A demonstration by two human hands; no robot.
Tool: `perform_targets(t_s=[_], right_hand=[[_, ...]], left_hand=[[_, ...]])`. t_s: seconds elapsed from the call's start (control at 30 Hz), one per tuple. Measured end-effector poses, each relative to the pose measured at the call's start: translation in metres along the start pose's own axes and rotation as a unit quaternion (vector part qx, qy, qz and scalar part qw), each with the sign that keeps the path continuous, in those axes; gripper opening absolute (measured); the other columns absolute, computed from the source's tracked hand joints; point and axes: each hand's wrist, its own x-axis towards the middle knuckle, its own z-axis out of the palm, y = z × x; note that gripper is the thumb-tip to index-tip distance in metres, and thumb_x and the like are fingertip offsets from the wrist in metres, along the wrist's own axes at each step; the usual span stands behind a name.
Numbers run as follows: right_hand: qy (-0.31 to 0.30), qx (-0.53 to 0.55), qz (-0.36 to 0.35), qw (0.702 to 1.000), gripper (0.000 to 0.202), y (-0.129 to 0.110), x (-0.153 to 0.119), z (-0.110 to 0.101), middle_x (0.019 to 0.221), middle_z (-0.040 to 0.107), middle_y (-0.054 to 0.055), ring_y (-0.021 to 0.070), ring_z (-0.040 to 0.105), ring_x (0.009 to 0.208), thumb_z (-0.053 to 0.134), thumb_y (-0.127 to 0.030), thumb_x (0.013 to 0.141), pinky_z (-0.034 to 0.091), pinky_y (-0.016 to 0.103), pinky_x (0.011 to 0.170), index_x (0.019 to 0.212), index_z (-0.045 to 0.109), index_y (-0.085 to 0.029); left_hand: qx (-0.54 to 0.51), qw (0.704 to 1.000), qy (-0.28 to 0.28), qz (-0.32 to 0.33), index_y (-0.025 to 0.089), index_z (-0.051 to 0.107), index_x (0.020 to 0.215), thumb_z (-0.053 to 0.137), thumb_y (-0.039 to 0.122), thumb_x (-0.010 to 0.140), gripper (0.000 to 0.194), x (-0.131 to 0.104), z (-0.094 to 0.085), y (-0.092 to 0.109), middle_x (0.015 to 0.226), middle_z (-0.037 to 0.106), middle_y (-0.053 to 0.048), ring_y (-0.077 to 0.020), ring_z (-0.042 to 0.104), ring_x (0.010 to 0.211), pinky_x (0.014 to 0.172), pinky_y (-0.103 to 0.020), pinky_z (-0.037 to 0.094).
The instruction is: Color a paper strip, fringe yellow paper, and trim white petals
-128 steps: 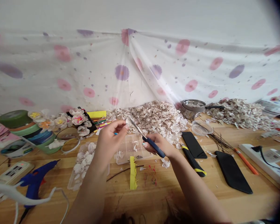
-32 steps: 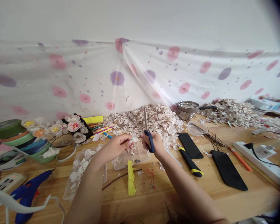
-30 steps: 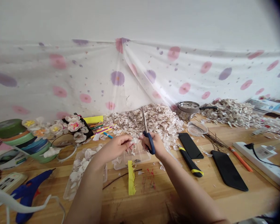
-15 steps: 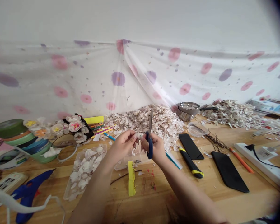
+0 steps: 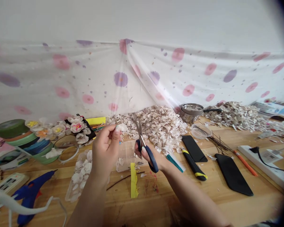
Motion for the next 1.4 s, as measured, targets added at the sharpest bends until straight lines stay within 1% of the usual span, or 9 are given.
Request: perform_targets(t_s=[0.13, 0.2, 0.4, 0.53, 0.67, 0.77, 1.0, 1.27, 1.4], right_hand=[[-0.071, 0.014, -0.007, 0.997, 0.055, -0.009, -0.001, 0.001, 0.079, 0.043, 0.002, 0.0136, 0.038, 0.069, 0.039, -0.071, 0.085, 0.036, 0.027, 0.064, 0.089, 0.047, -0.017], [-0.084, 0.027, 0.002, 0.996, 0.054, -0.012, -0.002, 0.0, 0.077, 0.042, 0.001, 0.013, 0.037, 0.068, 0.041, -0.07, 0.085, 0.035, 0.026, 0.062, 0.088, 0.047, -0.017], [-0.063, 0.06, 0.032, 0.996, 0.06, -0.012, -0.002, -0.002, 0.072, 0.04, 0.0, 0.0122, 0.035, 0.064, 0.045, -0.075, 0.079, 0.032, 0.025, 0.058, 0.085, 0.049, -0.016], [-0.071, 0.079, 0.055, 0.993, 0.06, -0.014, -0.001, -0.005, 0.07, 0.04, -0.001, 0.0114, 0.034, 0.063, 0.05, -0.076, 0.076, 0.03, 0.025, 0.058, 0.082, 0.048, -0.015], [-0.069, 0.077, 0.071, 0.992, 0.059, -0.018, 0.001, -0.007, 0.069, 0.04, -0.002, 0.0112, 0.035, 0.063, 0.056, -0.074, 0.072, 0.031, 0.025, 0.059, 0.077, 0.046, -0.017], [-0.069, 0.083, 0.084, 0.991, 0.058, -0.02, 0.002, -0.008, 0.067, 0.039, -0.003, 0.0108, 0.034, 0.061, 0.057, -0.073, 0.071, 0.029, 0.024, 0.056, 0.074, 0.044, -0.017], [-0.073, 0.077, 0.102, 0.989, 0.055, -0.022, 0.003, -0.013, 0.062, 0.035, -0.005, 0.0087, 0.03, 0.057, 0.062, -0.07, 0.069, 0.024, 0.022, 0.05, 0.068, 0.044, -0.017], [-0.097, 0.052, 0.115, 0.987, 0.054, -0.02, 0.001, -0.023, 0.057, 0.035, -0.006, 0.0076, 0.03, 0.052, 0.065, -0.067, 0.068, 0.022, 0.022, 0.047, 0.066, 0.048, -0.016], [-0.107, 0.041, 0.131, 0.985, 0.054, -0.016, 0.0, -0.025, 0.057, 0.035, -0.005, 0.0075, 0.029, 0.053, 0.066, -0.067, 0.067, 0.021, 0.021, 0.046, 0.064, 0.049, -0.015]], left_hand=[[0.033, 0.999, -0.009, 0.028, 0.022, 0.059, 0.09, 0.053, 0.033, 0.091, 0.013, 0.0, -0.001, -0.002, 0.075, 0.057, 0.002, -0.0118, 0.053, 0.065, 0.065, -0.023, 0.043], [0.045, 0.998, -0.023, 0.033, 0.022, 0.059, 0.091, 0.053, 0.032, 0.091, 0.012, 0.0, -0.001, -0.005, 0.076, 0.057, 0.002, -0.0123, 0.054, 0.066, 0.065, -0.024, 0.043], [0.075, 0.994, -0.06, 0.048, 0.022, 0.059, 0.092, 0.053, 0.031, 0.091, 0.012, -0.001, -0.002, -0.007, 0.074, 0.055, 0.002, -0.0127, 0.053, 0.065, 0.064, -0.024, 0.042], [0.086, 0.992, -0.074, 0.049, 0.021, 0.058, 0.093, 0.052, 0.031, 0.092, 0.012, 0.001, -0.002, -0.005, 0.076, 0.055, 0.002, -0.0125, 0.053, 0.066, 0.065, -0.024, 0.042], [0.096, 0.991, -0.081, 0.042, 0.021, 0.059, 0.091, 0.051, 0.032, 0.091, 0.014, 0.001, -0.002, -0.003, 0.073, 0.055, 0.002, -0.0128, 0.053, 0.065, 0.064, -0.025, 0.041], [0.096, 0.99, -0.094, 0.029, 0.021, 0.059, 0.09, 0.05, 0.034, 0.092, 0.016, 0.001, -0.003, -0.001, 0.071, 0.054, 0.002, -0.0136, 0.053, 0.065, 0.064, -0.025, 0.041], [0.105, 0.99, -0.091, 0.013, 0.021, 0.061, 0.09, 0.051, 0.038, 0.09, 0.02, 0.004, -0.007, -0.003, 0.069, 0.057, 0.002, -0.015, 0.054, 0.064, 0.064, -0.026, 0.041], [0.083, 0.992, -0.095, -0.003, 0.02, 0.062, 0.092, 0.052, 0.037, 0.089, 0.02, 0.007, -0.01, -0.01, 0.077, 0.06, 0.0, -0.0151, 0.057, 0.067, 0.067, -0.026, 0.044], [0.084, 0.991, -0.099, -0.015, 0.021, 0.062, 0.092, 0.052, 0.04, 0.089, 0.022, 0.008, -0.012, -0.012, 0.072, 0.058, 0.001, -0.0156, 0.057, 0.065, 0.065, -0.027, 0.045]])
